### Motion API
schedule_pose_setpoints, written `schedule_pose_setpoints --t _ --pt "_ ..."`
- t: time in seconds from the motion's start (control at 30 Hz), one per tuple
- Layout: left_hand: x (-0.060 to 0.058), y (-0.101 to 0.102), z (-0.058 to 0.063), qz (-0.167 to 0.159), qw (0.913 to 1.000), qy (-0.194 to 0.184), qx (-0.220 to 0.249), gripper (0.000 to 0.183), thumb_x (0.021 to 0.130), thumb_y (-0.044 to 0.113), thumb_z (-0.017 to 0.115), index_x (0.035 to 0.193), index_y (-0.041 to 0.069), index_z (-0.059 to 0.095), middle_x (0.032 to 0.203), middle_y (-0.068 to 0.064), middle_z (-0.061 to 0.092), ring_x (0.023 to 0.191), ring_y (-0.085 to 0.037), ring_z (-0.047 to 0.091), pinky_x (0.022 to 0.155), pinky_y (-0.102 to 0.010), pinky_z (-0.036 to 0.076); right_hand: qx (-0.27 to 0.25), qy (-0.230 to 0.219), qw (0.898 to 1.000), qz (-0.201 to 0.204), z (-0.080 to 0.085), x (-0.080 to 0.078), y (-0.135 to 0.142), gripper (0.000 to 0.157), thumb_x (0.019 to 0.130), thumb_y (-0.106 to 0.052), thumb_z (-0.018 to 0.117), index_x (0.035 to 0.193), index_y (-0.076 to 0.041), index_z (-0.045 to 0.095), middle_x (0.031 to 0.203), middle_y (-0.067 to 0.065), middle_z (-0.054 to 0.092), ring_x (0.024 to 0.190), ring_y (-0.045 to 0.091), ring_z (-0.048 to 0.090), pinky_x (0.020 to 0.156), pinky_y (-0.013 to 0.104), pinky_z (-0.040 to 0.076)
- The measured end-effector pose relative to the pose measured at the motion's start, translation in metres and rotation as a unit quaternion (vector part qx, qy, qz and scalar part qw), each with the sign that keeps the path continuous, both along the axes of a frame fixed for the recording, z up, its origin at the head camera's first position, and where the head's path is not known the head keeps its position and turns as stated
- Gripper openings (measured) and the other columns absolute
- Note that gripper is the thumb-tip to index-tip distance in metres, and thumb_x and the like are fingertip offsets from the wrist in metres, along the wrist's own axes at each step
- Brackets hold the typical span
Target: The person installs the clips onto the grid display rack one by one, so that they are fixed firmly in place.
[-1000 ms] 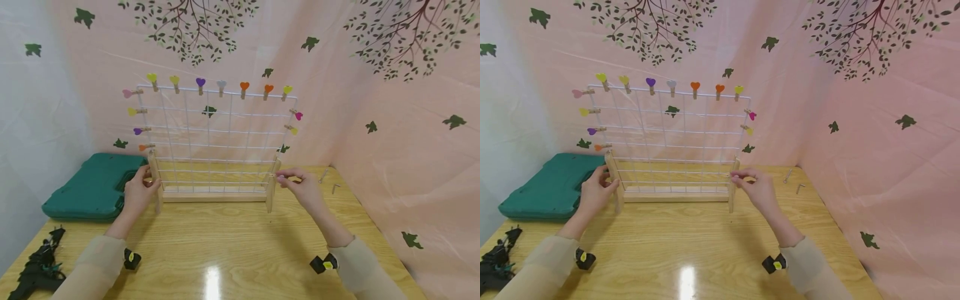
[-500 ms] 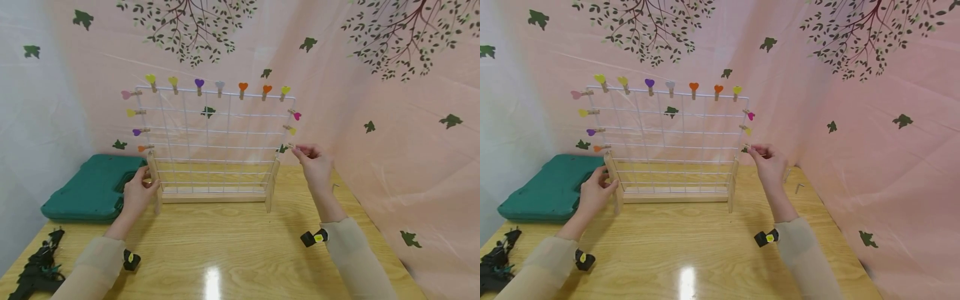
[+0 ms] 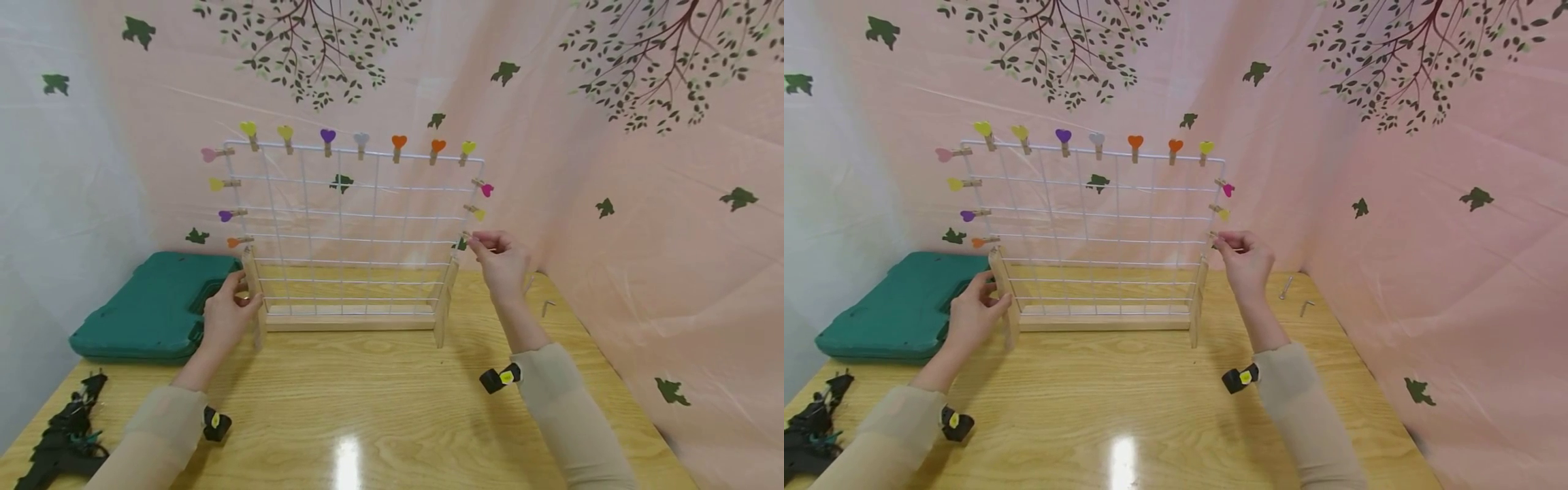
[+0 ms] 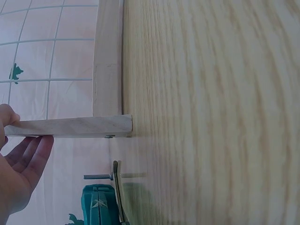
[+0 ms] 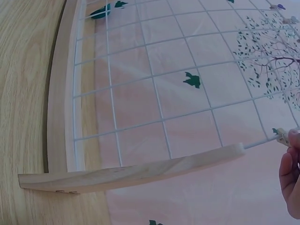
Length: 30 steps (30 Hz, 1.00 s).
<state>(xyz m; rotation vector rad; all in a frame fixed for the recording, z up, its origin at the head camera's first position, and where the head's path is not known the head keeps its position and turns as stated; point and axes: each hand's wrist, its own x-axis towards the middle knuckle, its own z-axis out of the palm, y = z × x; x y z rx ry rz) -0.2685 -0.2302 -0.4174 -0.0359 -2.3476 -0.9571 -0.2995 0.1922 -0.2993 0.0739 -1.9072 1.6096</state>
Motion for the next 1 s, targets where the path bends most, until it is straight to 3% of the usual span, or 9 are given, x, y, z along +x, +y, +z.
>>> schedule_pose_setpoints --t 0.33,0.63,0.83,1.0 --pt "-0.002 0.003 0.001 -0.002 0.9999 -0.011 0.001 0.043 0.083 0.018 0.062 0.122 0.009 0.048 0.100 -0.019 0.064 0.068 -0.024 0.060 0.050 -0.030 0.045 0.007 0.030 0.999 0.024 0.007 0.010 -0.007 0.018 0.073 -0.005 0.071 0.084 0.008 0.064 0.068 0.001 0.062 0.060 0.013 0.058 0.053 0.020 0.049" --pt "-0.001 0.003 0.002 -0.009 0.9997 -0.021 0.004 0.045 0.084 0.020 0.061 0.124 0.008 0.047 0.101 -0.019 0.063 0.069 -0.025 0.060 0.051 -0.031 0.047 0.036 0.030 0.997 0.061 0.003 0.015 -0.001 0.028 0.075 -0.007 0.070 0.098 0.006 0.062 0.092 0.018 0.060 0.071 0.014 0.055 0.058 0.023 0.051" --pt "0.005 -0.002 0.004 -0.018 0.9997 -0.015 -0.002 0.050 0.084 0.023 0.061 0.128 0.008 0.044 0.106 -0.021 0.061 0.076 -0.032 0.061 0.058 -0.044 0.050 0.069 0.012 0.996 0.059 -0.001 0.026 0.006 0.031 0.077 -0.013 0.070 0.102 0.002 0.061 0.097 0.019 0.058 0.074 0.018 0.054 0.059 0.018 0.049" --pt "0.018 -0.008 0.012 -0.006 0.9997 0.016 -0.015 0.056 0.081 0.023 0.065 0.132 0.014 0.042 0.109 -0.016 0.061 0.082 -0.031 0.063 0.063 -0.044 0.050 0.100 0.004 0.993 0.056 0.000 0.037 0.013 0.030 0.078 -0.016 0.068 0.104 -0.003 0.061 0.098 0.014 0.059 0.077 0.018 0.054 0.061 0.016 0.047"
